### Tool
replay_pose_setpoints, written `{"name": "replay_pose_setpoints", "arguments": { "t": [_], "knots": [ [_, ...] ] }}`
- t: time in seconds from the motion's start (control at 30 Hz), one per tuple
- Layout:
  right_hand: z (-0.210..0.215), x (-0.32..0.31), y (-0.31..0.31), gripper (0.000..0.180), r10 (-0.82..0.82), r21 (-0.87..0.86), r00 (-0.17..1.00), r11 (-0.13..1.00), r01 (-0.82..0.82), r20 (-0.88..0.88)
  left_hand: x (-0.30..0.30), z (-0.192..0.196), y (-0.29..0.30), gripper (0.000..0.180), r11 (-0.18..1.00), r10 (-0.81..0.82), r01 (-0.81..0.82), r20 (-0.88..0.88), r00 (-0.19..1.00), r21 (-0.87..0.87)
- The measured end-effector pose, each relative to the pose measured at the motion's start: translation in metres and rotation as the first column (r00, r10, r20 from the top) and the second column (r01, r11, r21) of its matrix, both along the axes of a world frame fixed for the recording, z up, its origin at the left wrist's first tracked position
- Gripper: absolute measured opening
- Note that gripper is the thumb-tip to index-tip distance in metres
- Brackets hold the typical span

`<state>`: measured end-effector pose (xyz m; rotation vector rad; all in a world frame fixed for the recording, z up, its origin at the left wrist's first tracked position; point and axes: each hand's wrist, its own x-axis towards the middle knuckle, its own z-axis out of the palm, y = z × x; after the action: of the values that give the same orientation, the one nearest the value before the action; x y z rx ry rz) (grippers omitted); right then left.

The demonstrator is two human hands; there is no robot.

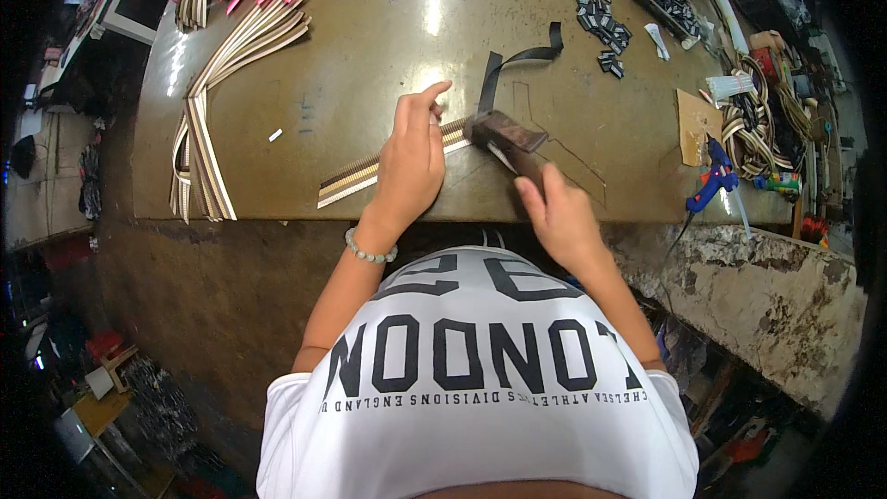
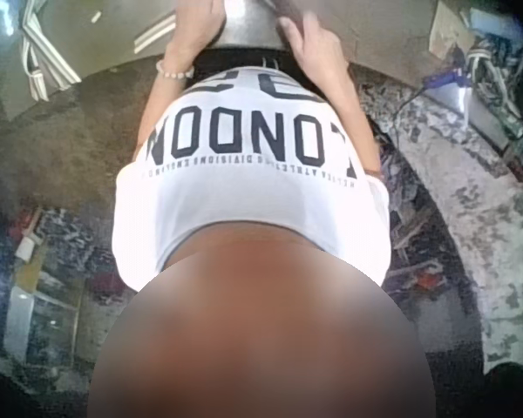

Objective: The person assembles a strap by applying hot glue to a black strip and attaching beige ribbed pieces and small white rectangular pieces. They repeatedly pick up the glue gun, apply glue, and press components onto the strip, then place the assembled piece aside.

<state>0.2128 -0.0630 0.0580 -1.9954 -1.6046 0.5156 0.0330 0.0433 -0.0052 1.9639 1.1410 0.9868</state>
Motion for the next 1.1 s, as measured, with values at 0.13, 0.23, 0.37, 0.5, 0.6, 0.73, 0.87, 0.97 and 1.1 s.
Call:
{"name": "replay_pose_setpoints", "arguments": {
  "t": [0.13,0.23,0.37,0.5,0.6,0.73,0.87,0.97,1.1],
  "knots": [
    [0.0,0.003,0.003,0.032,-0.059,-0.05,0.99,0.997,0.053,-0.13,-0.003,-0.004,-0.001,0.039,1.0,0.021,-0.021,0.015,1.0,-0.016],
    [-0.004,-0.002,0.002,0.035,0.039,-0.035,0.992,0.998,-0.043,-0.119,-0.002,-0.003,0.0,0.034,0.999,0.023,-0.023,0.007,1.0,-0.028],
    [-0.021,0.006,0.004,0.043,-0.033,-0.136,0.999,0.99,0.037,0.026,0.006,0.003,-0.002,0.025,0.998,0.025,-0.03,-0.07,0.997,-0.061],
    [-0.031,0.047,-0.008,0.048,-0.299,-0.011,0.942,0.953,0.301,-0.154,0.022,0.005,-0.012,0.041,0.968,0.11,-0.024,-0.334,0.936,0.25],
    [-0.03,0.088,-0.013,0.051,-0.531,0.11,0.846,0.845,0.523,0.057,0.03,0.002,-0.012,0.038,0.967,0.158,-0.078,-0.327,0.932,0.244],
    [-0.033,0.124,-0.025,0.054,-0.638,0.111,0.707,0.761,0.639,0.304,0.027,0.002,-0.007,0.027,0.99,0.132,-0.103,-0.346,0.929,0.101],
    [-0.044,0.137,-0.034,0.056,-0.656,0.069,0.677,0.733,0.676,0.334,0.006,0.011,-0.01,0.03,0.998,0.057,-0.043,-0.324,0.944,0.052],
    [-0.048,0.136,-0.033,0.053,-0.668,0.142,0.684,0.738,0.66,0.293,-0.015,0.019,-0.014,0.042,0.982,0.118,-0.048,-0.391,0.913,0.184],
    [-0.046,0.13,-0.026,0.045,-0.635,0.081,0.64,0.734,0.674,0.432,-0.024,0.022,-0.006,0.032,0.99,0.007,0.043,-0.363,0.932,0.131]
  ]
}}
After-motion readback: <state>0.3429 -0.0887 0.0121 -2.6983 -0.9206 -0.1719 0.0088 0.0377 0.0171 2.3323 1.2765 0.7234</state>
